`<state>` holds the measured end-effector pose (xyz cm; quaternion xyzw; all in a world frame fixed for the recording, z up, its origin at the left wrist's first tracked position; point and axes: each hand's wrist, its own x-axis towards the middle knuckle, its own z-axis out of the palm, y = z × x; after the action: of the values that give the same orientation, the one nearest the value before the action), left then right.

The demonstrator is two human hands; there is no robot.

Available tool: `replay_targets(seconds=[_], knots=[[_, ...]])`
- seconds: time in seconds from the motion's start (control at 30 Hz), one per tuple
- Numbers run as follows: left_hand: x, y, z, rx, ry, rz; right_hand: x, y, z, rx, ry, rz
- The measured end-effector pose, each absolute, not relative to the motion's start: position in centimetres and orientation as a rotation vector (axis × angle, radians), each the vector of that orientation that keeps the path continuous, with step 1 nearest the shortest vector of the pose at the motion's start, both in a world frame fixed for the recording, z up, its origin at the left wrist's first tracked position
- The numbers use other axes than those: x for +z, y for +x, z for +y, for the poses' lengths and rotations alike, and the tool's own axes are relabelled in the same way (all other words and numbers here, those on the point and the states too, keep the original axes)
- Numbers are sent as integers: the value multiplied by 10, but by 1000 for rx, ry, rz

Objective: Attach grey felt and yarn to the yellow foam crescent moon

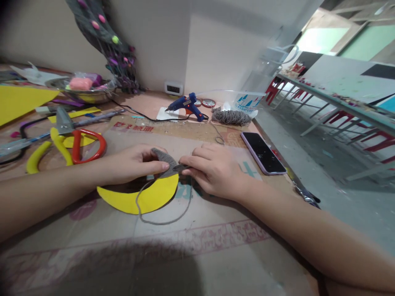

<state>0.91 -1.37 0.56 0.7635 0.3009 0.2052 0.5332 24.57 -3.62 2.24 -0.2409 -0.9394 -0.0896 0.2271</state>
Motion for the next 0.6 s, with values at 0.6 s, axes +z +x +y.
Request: replay_targets(seconds=[0.6], knots=[[2,7,-12,452,1861,760,23,242,-37,-344,-668,-2622]])
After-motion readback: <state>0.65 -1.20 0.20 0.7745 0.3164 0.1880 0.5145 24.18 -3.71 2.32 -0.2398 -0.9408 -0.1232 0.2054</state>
